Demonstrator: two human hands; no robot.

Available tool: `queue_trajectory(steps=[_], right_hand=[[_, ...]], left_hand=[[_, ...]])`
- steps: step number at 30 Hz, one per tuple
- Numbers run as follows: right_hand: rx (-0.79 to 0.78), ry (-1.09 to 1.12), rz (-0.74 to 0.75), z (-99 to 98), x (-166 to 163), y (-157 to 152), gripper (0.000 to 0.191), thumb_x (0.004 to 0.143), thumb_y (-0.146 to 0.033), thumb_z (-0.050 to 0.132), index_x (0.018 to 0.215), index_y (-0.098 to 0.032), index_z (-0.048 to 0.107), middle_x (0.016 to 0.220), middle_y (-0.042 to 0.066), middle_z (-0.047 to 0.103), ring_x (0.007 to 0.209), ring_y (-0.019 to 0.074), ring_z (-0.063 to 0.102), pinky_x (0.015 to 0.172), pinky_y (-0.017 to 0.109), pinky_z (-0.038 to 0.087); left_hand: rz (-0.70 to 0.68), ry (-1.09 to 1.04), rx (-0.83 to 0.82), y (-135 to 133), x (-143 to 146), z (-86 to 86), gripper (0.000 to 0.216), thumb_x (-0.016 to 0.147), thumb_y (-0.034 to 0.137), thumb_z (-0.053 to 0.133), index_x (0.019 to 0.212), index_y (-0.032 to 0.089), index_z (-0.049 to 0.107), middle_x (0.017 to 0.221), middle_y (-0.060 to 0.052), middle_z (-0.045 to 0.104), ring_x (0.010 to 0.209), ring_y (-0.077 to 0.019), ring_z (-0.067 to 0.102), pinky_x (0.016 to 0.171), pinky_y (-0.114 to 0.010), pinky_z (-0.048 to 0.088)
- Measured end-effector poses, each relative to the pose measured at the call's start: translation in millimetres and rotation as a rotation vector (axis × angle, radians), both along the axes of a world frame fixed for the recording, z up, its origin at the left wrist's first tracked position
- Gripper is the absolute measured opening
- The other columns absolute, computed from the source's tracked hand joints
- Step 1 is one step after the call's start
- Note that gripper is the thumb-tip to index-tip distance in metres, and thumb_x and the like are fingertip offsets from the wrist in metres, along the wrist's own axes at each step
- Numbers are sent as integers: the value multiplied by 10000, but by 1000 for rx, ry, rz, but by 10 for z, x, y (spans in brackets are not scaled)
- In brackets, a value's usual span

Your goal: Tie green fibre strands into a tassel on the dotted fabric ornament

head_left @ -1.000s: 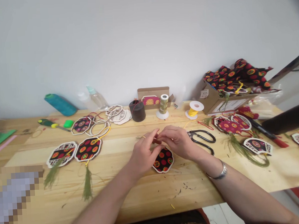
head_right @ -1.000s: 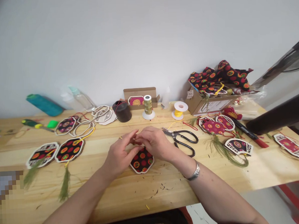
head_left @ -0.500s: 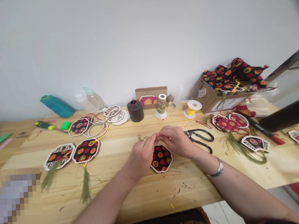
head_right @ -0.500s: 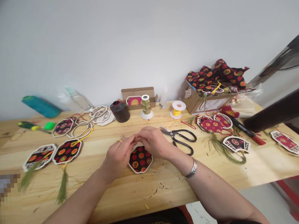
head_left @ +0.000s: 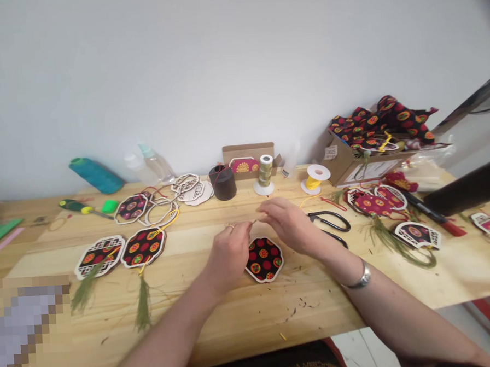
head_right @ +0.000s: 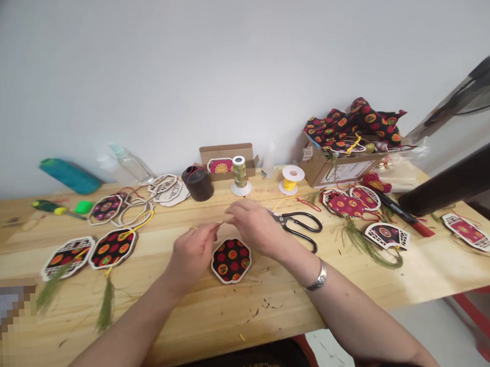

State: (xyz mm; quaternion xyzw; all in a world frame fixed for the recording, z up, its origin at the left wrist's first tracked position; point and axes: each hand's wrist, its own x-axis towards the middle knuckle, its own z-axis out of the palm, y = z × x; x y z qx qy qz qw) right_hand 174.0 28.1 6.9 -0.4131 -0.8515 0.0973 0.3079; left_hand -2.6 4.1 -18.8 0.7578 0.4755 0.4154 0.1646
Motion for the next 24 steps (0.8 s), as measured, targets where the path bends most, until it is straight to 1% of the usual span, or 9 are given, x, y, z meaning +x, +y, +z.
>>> queue_trajectory(steps=[3, 5, 7, 9, 12, 14, 16, 21, 24], right_hand=[[27, -264, -210, 132, 133, -31, 153, 858, -158, 489, 908, -113, 626, 916, 146, 630, 886, 249, 553, 764, 374, 441], [-45, -504, -332, 186, 273, -104, 126, 809, -99, 509, 806, -92, 635, 821, 164, 627, 809, 265, 561, 708, 376, 435], [-139, -690, -409, 180, 439, -209, 140, 754, -36, 504, 768, -76, 637, 783, 179, 625, 765, 269, 571, 686, 370, 429], [-212, -776, -425, 116, 607, -323, 177, 733, -13, 480, 773, -76, 640, 781, 178, 631, 758, 266, 580, 699, 364, 429], [-239, -754, -432, -24, 809, -446, 235, 721, -16, 466, 870, -84, 635, 859, 161, 638, 809, 252, 582, 750, 345, 435], [-219, -712, -469, -95, 888, -476, 299, 710, -21, 465, 965, -73, 613, 920, 163, 627, 853, 249, 574, 783, 338, 433], [-218, -677, -486, -122, 926, -472, 299, 706, -47, 474, 976, -70, 601, 926, 163, 611, 878, 253, 562, 795, 337, 429], [-332, -479, -511, -18, 896, -465, 176, 745, -223, 515, 874, -122, 582, 871, 118, 565, 765, 206, 546, 694, 303, 423], [-557, -156, -381, 88, 798, -515, 229, 767, -357, 530, 852, -146, 553, 736, 42, 519, 643, 148, 484, 579, 257, 390]], left_hand=[[104, -190, -198, 19, 19, 100, 152, 756, 214, 560, 668, 210, 684, 529, 0, 595, 526, -145, 540, 593, -251, 419], [136, -293, -358, 30, 23, 163, 211, 742, 233, 571, 546, 194, 640, 494, 6, 565, 545, -146, 554, 595, -243, 416], [142, -379, -483, 40, 20, 206, 266, 722, 223, 580, 459, 183, 588, 479, 4, 550, 568, -143, 564, 593, -235, 416], [132, -463, -585, 48, 15, 218, 258, 700, 213, 597, 446, 172, 587, 468, 12, 532, 511, -115, 525, 537, -222, 400], [113, -630, -747, 53, 12, 192, 123, 664, 237, 642, 589, 147, 678, 443, 43, 465, 387, -59, 369, 387, -201, 279], [100, -734, -819, 52, 18, 170, 134, 641, 251, 669, 687, 130, 703, 441, 56, 429, 372, -40, 309, 349, -188, 202], [90, -788, -849, 49, 27, 163, 160, 625, 251, 685, 705, 113, 702, 441, 59, 413, 373, -31, 297, 342, -176, 180], [50, -824, -850, 40, 45, 186, 191, 628, 272, 695, 701, 96, 698, 446, 56, 407, 378, -24, 302, 341, -164, 178], [58, -851, -864, 34, 52, 201, 220, 627, 288, 700, 727, 92, 694, 425, 66, 387, 373, -27, 300, 342, -163, 178]])
